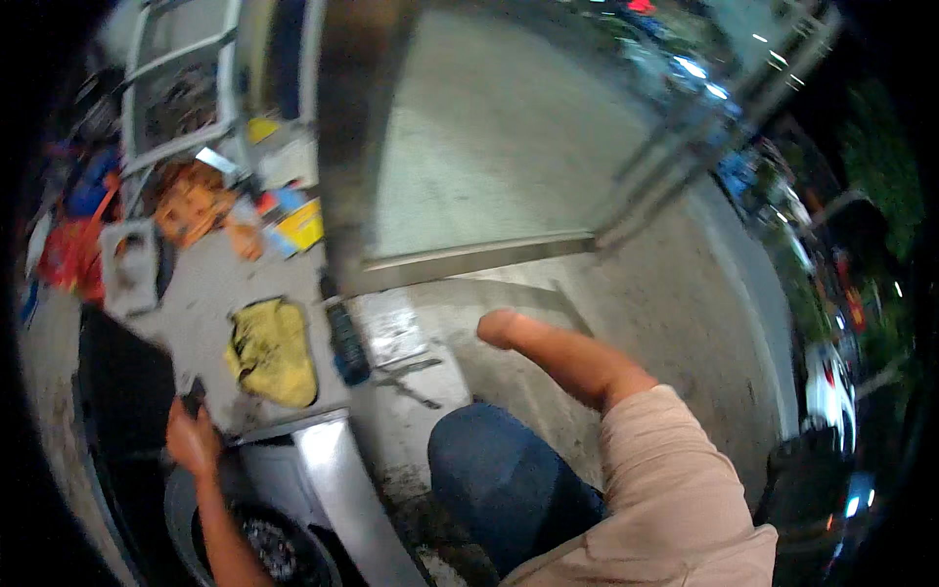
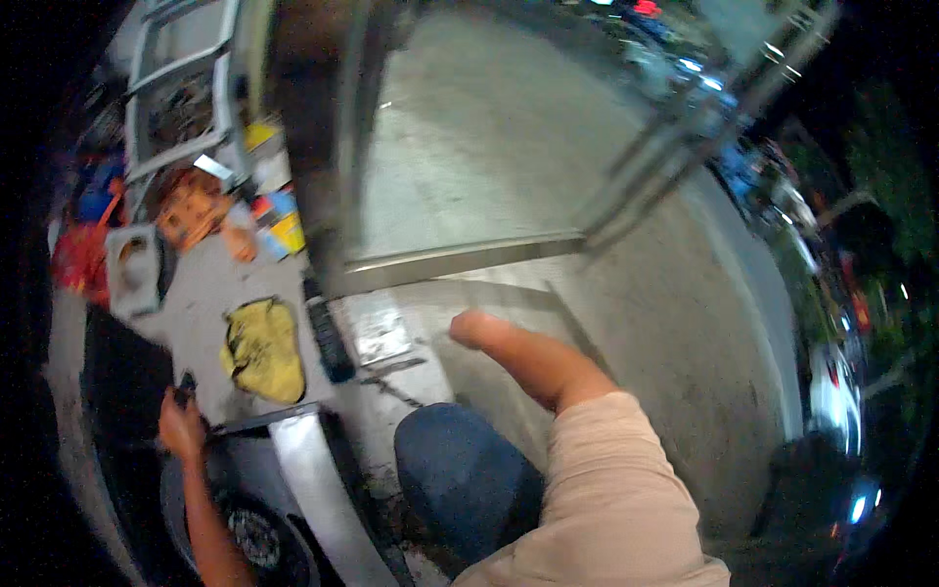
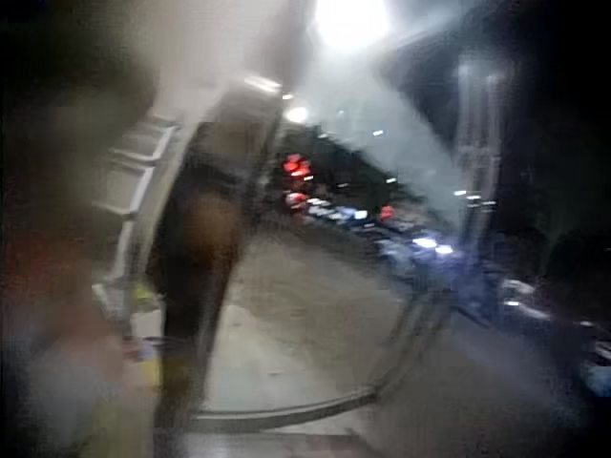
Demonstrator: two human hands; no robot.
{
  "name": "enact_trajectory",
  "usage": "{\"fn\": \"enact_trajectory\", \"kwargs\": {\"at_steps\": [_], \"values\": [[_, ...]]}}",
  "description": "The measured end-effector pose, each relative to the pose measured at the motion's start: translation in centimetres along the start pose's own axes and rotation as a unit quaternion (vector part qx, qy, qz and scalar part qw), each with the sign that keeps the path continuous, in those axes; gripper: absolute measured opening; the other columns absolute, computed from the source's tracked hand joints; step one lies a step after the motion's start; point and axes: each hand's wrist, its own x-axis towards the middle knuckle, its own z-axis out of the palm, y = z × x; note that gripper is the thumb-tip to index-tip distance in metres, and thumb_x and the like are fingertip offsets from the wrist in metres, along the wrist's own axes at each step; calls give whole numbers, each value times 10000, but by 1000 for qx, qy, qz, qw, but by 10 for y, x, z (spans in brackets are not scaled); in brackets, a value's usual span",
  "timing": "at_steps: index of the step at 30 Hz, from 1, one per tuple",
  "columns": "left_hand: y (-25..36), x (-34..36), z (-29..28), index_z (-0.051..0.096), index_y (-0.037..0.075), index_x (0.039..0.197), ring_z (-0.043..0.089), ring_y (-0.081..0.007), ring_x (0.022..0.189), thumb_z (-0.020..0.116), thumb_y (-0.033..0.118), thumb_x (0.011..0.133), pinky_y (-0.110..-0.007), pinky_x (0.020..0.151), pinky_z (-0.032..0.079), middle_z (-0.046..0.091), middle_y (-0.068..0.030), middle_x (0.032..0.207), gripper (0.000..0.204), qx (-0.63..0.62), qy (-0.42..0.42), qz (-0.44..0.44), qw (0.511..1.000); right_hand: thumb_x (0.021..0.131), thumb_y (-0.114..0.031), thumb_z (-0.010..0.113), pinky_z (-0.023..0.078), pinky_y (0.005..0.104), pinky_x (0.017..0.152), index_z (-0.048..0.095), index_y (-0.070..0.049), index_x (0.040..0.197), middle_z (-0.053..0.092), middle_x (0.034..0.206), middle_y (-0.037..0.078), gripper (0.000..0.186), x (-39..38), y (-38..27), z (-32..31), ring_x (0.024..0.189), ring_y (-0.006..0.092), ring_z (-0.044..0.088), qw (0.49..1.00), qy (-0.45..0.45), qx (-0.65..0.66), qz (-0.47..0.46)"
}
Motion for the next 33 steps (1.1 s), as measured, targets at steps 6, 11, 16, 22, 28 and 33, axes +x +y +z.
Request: {"fn": "enact_trajectory", "kwargs": {"at_steps": [6,11,16,22,28,33], "values": [[-35,6,3,526,66,1234,562,-363,1034,500,421,879,-449,845,436,584,-179,1165,503,53,-87,10,995,679,-150,680,496,419,677,636,15,838,637,791,192,233,-155,-92,-69,751,353,618,950,293,103,-15],[-48,17,-5,565,64,1157,590,-390,925,496,394,888,-481,739,455,625,-194,1039,431,49,-88,70,992,737,-152,679,494,333,692,652,-6,966,654,866,120,273,-226,-159,-86,763,209,622,883,260,390,5],[-62,22,20,579,-1,994,586,-429,890,481,372,892,-517,722,453,621,-238,975,399,-2,-85,122,989,759,-200,642,480,418,741,628,-22,911,628,884,175,234,-246,-147,-5,834,332,607,952,253,12,174],[-65,34,0,598,15,1026,588,-428,893,497,416,874,-511,741,452,623,-237,987,440,44,-124,109,985,779,-186,674,475,397,788,569,-2,1076,592,966,173,365,-296,-250,-81,896,321,587,740,569,349,-83],[-45,20,-21,610,44,1015,606,-386,908,564,401,822,-486,740,477,633,-192,998,408,100,-114,58,987,719,-84,671,471,426,792,576,0,978,585,985,202,288,-249,-225,-17,917,357,570,943,301,126,58],[-47,2,-45,569,45,1107,620,-344,902,604,421,825,-423,769,469,659,-176,968,471,-129,-30,4,991,710,-74,698,490,387,737,549,-15,1067,595,964,162,392,-237,-281,-31,831,311,593,817,510,255,-82]]}}
